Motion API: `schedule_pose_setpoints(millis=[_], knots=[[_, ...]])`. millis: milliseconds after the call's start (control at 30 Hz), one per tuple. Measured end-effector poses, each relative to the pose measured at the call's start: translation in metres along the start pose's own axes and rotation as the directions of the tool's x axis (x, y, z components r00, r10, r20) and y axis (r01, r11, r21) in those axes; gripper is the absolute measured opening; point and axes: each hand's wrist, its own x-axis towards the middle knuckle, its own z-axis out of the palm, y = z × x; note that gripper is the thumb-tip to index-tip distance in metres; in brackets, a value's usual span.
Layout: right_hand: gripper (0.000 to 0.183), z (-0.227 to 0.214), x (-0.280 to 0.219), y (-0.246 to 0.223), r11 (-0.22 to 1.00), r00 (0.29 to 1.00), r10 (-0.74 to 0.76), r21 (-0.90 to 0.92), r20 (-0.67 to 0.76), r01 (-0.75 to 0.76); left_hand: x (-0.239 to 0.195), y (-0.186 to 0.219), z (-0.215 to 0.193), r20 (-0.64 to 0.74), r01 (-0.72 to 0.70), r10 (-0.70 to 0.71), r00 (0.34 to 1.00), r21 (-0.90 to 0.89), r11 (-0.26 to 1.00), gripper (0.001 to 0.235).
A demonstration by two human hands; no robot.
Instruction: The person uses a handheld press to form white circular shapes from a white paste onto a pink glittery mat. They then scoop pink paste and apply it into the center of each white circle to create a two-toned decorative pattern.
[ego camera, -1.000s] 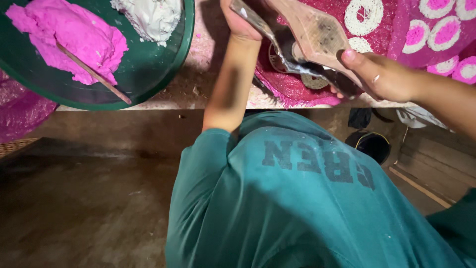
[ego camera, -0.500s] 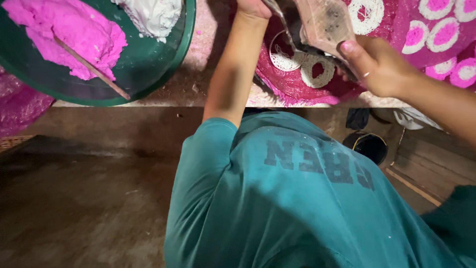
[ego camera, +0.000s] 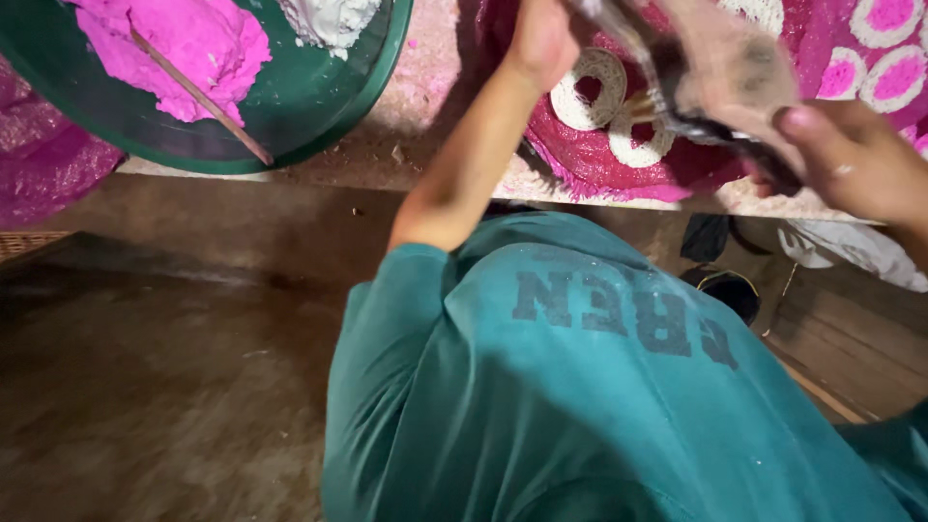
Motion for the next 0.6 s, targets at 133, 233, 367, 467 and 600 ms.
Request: schedule_pose_setpoints(millis=[133,233,367,467,600], knots=[[0.083,-0.017,-0.018,0.054,0.943,0.983,-0.18,0.281,-0.027,0.18,-0.045,0.074,0.062,0.03,0.016,-0.109,0.994,0.918,0.396,0.074],[0.079,0.01,-0.017,0.084,0.702,0.984,-0.104,0.69,-0.144,0.176,-0.062,0.094,0.101,0.15,-0.151,-0.159,0.976,0.988,0.002,0.12],[0.096,0.041,-0.031,0.086,0.646,0.952,-0.18,0.7,-0.248,0.304,-0.065,0.101,0.123,0.044,-0.082,-0.26,0.965,0.987,-0.139,0.132],[0.108,0.048,-0.046,0.064,0.704,0.924,-0.282,0.598,-0.259,0.383,-0.059,0.102,0.11,-0.049,0.069,-0.293,0.955,0.996,0.059,0.132],[0.117,0.053,-0.053,0.028,0.731,0.923,-0.237,0.57,-0.304,0.375,-0.032,0.098,0.055,0.014,-0.027,-0.14,0.99,0.995,-0.093,0.097]])
